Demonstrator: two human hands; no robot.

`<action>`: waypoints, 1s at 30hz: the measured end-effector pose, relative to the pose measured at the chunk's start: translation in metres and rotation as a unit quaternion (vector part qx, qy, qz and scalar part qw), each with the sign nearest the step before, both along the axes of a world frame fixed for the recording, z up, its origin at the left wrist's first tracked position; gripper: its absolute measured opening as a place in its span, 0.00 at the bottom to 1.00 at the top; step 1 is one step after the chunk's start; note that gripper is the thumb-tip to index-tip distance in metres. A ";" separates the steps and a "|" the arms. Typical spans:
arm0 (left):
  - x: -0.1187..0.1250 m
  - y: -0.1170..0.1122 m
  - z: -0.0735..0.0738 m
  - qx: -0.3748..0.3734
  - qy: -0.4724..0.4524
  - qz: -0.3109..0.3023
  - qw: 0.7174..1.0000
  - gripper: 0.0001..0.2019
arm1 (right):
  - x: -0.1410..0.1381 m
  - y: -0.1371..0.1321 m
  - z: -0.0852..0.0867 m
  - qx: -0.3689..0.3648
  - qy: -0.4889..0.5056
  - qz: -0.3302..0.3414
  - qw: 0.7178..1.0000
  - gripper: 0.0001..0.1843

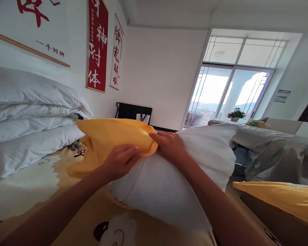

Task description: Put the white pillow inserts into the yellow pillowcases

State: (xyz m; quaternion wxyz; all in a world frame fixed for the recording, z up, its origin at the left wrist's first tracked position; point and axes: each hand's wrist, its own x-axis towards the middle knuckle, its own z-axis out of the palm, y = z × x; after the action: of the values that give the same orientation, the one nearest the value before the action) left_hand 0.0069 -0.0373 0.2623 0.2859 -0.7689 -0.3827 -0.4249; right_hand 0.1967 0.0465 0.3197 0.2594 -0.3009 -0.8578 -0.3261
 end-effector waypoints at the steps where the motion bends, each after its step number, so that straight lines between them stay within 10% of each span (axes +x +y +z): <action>1: -0.011 -0.003 -0.005 0.038 -0.011 -0.006 0.999 0.14 | 0.009 0.000 0.002 0.027 -0.023 0.023 0.999 0.15; 6: -0.100 0.004 -0.056 0.131 -0.196 0.104 0.966 0.08 | 0.054 0.013 -0.041 0.106 -0.085 0.049 0.990 0.19; 9: -0.141 0.017 -0.085 -0.032 -0.310 0.123 0.942 0.16 | 0.072 0.036 -0.073 0.077 -0.130 0.036 0.988 0.22; 12: -0.150 0.025 -0.097 -0.254 -0.349 -0.011 0.902 0.30 | 0.081 0.060 -0.082 0.043 -0.113 -0.011 0.993 0.24; 15: -0.139 0.035 -0.094 -0.349 -0.372 -0.054 0.858 0.32 | 0.080 0.074 -0.073 0.024 -0.083 -0.043 0.995 0.25; 20: -0.132 0.070 -0.070 -0.271 -0.513 -0.051 0.813 0.16 | 0.074 0.073 -0.062 0.005 -0.095 -0.040 0.995 0.25; 26: -0.130 0.078 -0.020 -0.178 -0.508 -0.119 0.834 0.13 | 0.073 0.053 -0.035 -0.073 -0.067 -0.056 0.994 0.23; 30: -0.125 0.064 -0.019 -0.183 -0.453 -0.152 0.859 0.15 | 0.022 0.038 -0.010 -0.106 0.007 0.024 0.994 0.20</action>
State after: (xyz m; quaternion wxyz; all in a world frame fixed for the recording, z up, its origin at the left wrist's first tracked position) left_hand -0.1179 0.0265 0.2437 -0.1330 -0.5788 -0.4190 -0.6868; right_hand 0.2191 0.0843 0.3098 0.2402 -0.3085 -0.8925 -0.2251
